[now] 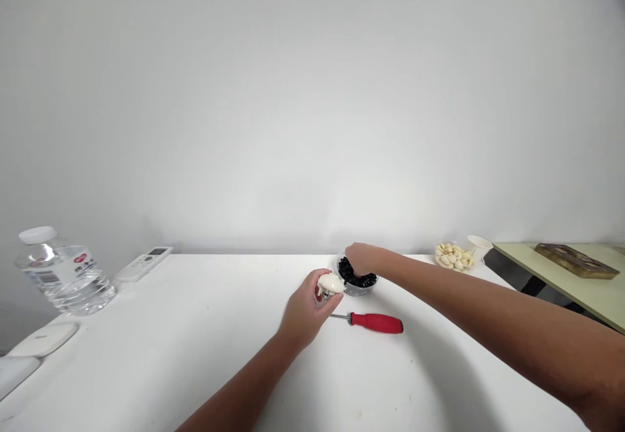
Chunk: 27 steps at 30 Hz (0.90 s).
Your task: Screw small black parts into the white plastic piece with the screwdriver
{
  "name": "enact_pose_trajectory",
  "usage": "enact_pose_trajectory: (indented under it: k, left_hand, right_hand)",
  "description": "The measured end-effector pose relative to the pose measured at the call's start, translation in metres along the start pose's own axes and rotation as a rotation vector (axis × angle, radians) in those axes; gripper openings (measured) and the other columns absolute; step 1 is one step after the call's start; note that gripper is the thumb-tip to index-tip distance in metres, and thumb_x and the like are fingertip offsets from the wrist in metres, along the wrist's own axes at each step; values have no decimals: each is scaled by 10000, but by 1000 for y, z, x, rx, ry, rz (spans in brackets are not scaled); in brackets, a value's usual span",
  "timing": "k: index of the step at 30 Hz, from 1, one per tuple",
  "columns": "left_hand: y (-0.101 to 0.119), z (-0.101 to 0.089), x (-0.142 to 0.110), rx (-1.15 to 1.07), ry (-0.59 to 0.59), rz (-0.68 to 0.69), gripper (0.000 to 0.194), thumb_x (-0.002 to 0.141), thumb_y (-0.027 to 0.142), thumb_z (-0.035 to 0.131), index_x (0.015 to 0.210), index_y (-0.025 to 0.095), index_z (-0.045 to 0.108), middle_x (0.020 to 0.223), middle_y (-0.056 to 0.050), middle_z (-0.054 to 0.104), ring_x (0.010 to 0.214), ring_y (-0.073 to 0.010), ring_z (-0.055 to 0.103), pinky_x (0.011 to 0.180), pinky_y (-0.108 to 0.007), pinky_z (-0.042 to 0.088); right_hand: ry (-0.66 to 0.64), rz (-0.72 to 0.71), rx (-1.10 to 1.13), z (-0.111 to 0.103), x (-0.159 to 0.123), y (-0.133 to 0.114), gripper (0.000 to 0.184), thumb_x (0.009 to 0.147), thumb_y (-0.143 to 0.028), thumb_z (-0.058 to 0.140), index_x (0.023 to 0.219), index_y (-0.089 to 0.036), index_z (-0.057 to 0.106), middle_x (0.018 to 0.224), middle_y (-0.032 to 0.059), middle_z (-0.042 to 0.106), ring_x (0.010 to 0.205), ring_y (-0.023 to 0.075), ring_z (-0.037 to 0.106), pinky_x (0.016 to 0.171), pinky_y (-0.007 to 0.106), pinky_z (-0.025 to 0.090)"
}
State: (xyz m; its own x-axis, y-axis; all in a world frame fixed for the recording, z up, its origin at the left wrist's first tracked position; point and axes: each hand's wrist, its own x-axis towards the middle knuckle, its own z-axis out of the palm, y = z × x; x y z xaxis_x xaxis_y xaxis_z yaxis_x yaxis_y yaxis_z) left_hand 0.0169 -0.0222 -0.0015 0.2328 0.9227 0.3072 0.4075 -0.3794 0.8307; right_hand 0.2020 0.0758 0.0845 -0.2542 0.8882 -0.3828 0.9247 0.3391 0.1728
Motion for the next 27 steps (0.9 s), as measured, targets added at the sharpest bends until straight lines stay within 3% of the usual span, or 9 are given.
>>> enact_pose_trajectory:
  k: [6, 11, 16, 23, 27]
  left_hand:
    - [0, 0, 0, 0, -2, -4, 354, 951, 499, 622, 1243, 304, 573, 1089, 8, 693, 787, -162, 567, 743, -272, 457]
    - [1, 0, 0, -16, -10, -13, 369, 955, 511, 614, 1251, 295, 569, 1013, 4, 671, 767, -162, 549, 711, -263, 442]
    - [0, -1, 0, -33, -41, -29, 374, 953, 508, 616, 1249, 286, 562, 1001, -1, 666, 760, -166, 543, 710, -268, 440]
    - [-1, -1, 1, -48, -56, -39, 396, 955, 493, 620, 1283, 284, 548, 1013, -2, 667, 765, -165, 529, 724, -277, 437]
    - [-1, -1, 1, -74, -42, -34, 404, 949, 492, 633, 1280, 273, 556, 1019, -7, 667, 778, -164, 545, 728, -278, 441]
  right_hand:
    - [-122, -24, 61, -4, -13, 19, 209, 891, -290, 785, 979, -106, 737, 895, 48, 745, 808, 196, 719, 759, 349, 593]
    - [-38, -82, 123, 5, -21, 26, 218, 894, -225, 748, 1087, -126, 734, 1069, 79, 735, 964, 225, 697, 819, 360, 568]
    - [-37, -140, 211, 8, -20, 35, 306, 851, -203, 764, 1155, -176, 736, 1084, 47, 737, 924, 204, 694, 753, 311, 556]
    - [8, -73, 210, 12, -17, 26, 166, 868, -205, 756, 1012, -123, 743, 996, 68, 741, 893, 214, 693, 797, 354, 552]
    - [35, -88, 285, 13, -17, 29, 164, 798, -187, 784, 950, -128, 770, 923, 61, 749, 825, 204, 682, 731, 309, 518]
